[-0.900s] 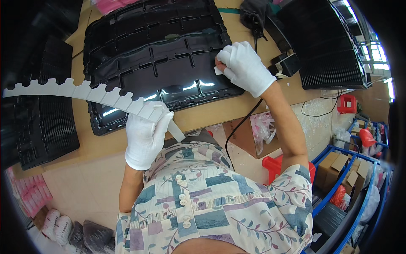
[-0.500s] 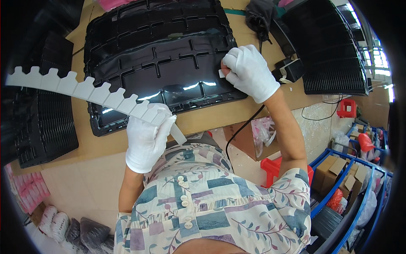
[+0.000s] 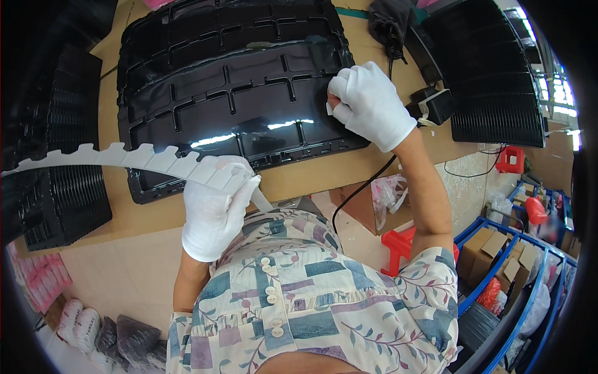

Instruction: Assembling black plastic components using foam padding and a white plastic guide strip.

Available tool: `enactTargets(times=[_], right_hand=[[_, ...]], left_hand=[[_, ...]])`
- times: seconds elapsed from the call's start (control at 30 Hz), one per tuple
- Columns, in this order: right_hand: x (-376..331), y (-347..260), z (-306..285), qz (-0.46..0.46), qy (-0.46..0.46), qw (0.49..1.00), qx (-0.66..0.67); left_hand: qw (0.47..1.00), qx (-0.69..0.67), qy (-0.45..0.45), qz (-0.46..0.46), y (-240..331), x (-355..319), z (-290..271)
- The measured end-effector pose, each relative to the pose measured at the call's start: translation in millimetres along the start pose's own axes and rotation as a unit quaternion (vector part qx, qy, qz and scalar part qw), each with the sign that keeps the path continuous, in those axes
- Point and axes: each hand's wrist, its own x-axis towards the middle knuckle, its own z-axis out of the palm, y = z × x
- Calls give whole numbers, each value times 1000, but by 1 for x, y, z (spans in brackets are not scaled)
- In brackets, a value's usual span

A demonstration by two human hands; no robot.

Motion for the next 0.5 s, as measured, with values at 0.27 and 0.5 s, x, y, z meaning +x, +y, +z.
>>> enactTargets(times=[0.27,0.5], right_hand=[[-5,1,1,-47,36,998,1],[-9,-7,-3,-75,4,997,-35]], left_hand=[[1000,-7,-18,-3,0,1,-1],[1000,-13,6,-1,1,0,0]])
